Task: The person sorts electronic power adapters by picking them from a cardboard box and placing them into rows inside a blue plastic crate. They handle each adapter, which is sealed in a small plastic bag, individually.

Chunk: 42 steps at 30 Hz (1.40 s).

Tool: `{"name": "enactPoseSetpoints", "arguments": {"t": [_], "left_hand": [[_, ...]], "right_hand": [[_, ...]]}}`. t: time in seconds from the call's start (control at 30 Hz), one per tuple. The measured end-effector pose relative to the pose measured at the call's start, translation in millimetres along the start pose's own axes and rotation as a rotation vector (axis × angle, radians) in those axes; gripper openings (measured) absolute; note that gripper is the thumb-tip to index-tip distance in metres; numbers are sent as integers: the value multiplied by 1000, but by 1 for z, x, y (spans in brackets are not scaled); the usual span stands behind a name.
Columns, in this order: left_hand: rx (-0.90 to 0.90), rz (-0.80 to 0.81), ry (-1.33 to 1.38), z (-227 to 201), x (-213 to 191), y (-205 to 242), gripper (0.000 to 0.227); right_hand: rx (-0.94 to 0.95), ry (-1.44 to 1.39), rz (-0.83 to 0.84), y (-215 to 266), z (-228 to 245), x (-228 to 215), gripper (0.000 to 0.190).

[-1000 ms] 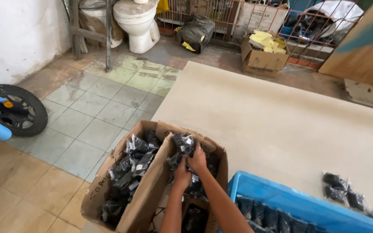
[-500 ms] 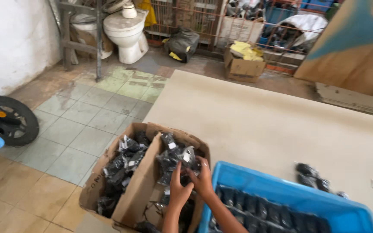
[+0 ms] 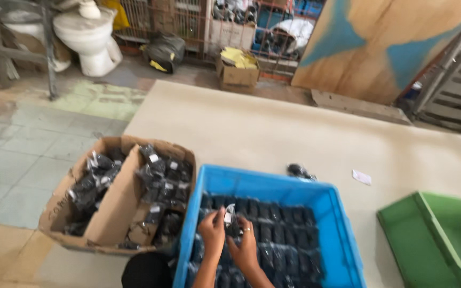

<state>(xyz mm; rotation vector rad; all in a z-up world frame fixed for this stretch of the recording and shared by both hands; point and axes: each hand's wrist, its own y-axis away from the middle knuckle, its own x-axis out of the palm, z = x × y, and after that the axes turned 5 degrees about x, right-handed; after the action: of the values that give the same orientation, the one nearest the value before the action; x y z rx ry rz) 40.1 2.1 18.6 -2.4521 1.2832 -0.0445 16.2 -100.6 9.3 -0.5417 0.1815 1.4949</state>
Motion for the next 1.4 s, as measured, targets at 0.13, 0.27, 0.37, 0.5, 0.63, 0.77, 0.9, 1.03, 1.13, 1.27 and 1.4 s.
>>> {"name": "enactPoseSetpoints", "arguments": {"t": [0.13,0.27,0.37,0.5,0.63,0.77,0.9,1.03,1.13,1.27,1.4], "left_hand": [[17,41,-10,-25,9,30,32],[-219,291,-142,-36,7,41,45],[-406,408,-134,-19,4,44,44],[-536,653,-255,29,12,55,63],[-722,516,127,57,19,73,41],[-610,399,60,42,15,73,25],[-468,445,-75,57,14,78,30],[-428,436,-199,77,16,83,33],[-471,481,-295,75,17,79,35],[-480,595,-203,51,16,67,31],[-322,662,-90,65,27,66,33]], "right_hand": [[108,135,66,21,23,-24,65],[223,-155,80,21,-15,-34,56],[426,-496,118,24,-37,-38,49],[779,-774,156,32,-47,-38,40],[757,-854,159,36,-59,-25,26],[619,-387,206,29,-97,-10,35],[430,55,136,21,-115,-10,25],[405,-84,199,17,-130,-13,17],[463,-92,209,19,-121,-17,17],[467,-154,94,21,-119,-16,16],[496,-221,2,20,-109,-18,18]]}}
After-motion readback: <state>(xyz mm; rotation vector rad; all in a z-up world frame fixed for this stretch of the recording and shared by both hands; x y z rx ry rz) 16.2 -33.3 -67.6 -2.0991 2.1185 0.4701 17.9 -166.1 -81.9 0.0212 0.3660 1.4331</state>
